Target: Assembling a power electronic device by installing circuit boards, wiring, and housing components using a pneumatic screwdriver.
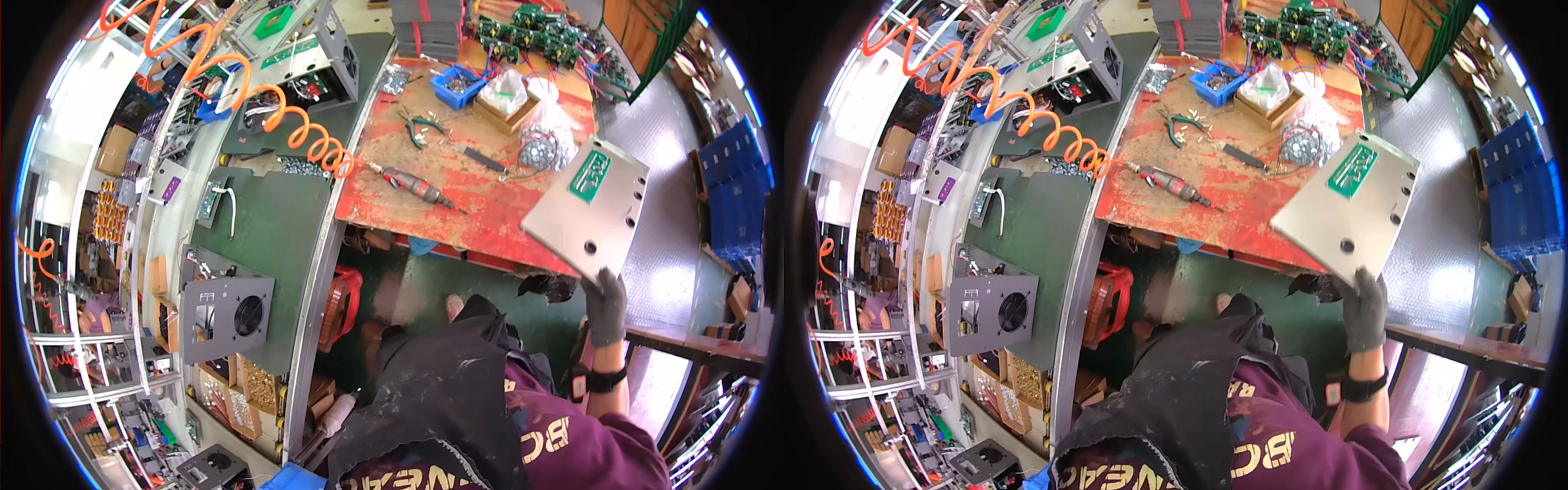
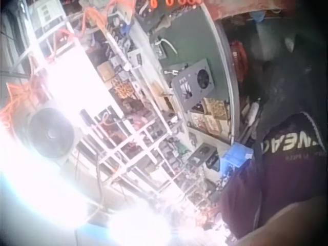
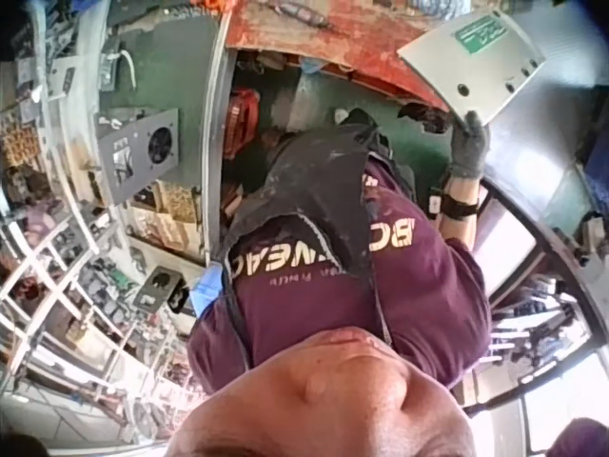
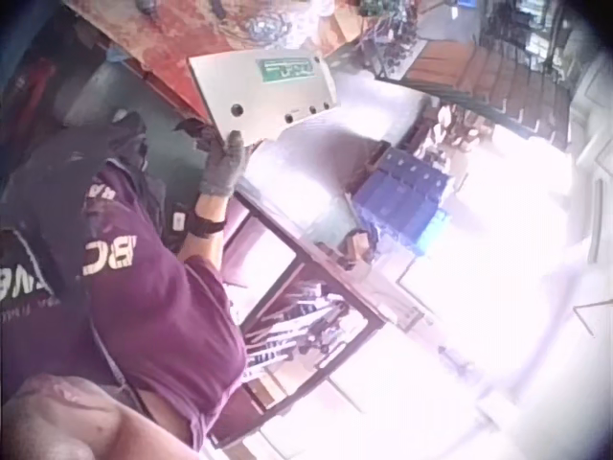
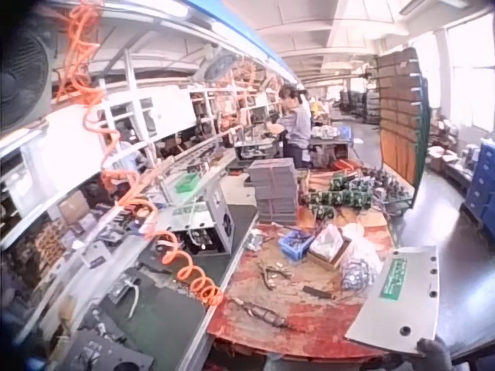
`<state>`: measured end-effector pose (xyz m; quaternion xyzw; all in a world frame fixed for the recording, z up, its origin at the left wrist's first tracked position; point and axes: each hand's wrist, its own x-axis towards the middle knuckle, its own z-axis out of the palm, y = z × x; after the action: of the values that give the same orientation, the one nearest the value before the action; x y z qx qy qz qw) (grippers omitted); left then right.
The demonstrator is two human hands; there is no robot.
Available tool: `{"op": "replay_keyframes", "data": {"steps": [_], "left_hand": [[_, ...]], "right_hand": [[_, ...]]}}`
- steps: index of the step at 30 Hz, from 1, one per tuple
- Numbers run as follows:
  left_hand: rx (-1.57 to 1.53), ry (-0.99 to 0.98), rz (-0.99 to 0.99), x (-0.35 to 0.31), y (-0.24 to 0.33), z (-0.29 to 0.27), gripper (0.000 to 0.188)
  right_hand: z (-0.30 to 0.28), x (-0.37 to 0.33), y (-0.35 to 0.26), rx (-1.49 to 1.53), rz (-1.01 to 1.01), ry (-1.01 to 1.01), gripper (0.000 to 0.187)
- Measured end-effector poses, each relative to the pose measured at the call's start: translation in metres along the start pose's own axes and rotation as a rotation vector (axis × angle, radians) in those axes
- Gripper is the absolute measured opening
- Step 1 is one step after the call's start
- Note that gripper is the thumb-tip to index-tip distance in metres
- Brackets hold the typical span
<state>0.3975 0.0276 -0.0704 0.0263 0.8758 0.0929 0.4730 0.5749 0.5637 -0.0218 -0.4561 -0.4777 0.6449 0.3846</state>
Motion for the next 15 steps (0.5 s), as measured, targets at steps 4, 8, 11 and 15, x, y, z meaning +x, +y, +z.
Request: {"op": "replay_keyframes", "data": {"steps": [4, 8, 11, 15], "left_hand": [[0.144, 0.051, 0.106, -0.009, 0.042, -0.038, 0.025], [0.248, 0.350, 0.436, 0.007, 0.165, -0.126, 0.028], [0.274, 0.886, 1.088, -0.006, 0.284, -0.163, 0.045], [0.349, 1.000, 1.558, -0.043, 0.369, -0.180, 0.083]], "right_hand": [[-0.018, -0.031, -0.041, -0.064, 0.042, -0.100, 0.046], [-0.046, -0.025, -0.122, -0.384, 0.062, -0.263, 0.041], [-0.035, -0.019, -0.189, -0.684, -0.026, -0.409, 0.040], [0.038, -0.006, -0.235, -1.192, -0.299, -0.969, 0.018]]}}
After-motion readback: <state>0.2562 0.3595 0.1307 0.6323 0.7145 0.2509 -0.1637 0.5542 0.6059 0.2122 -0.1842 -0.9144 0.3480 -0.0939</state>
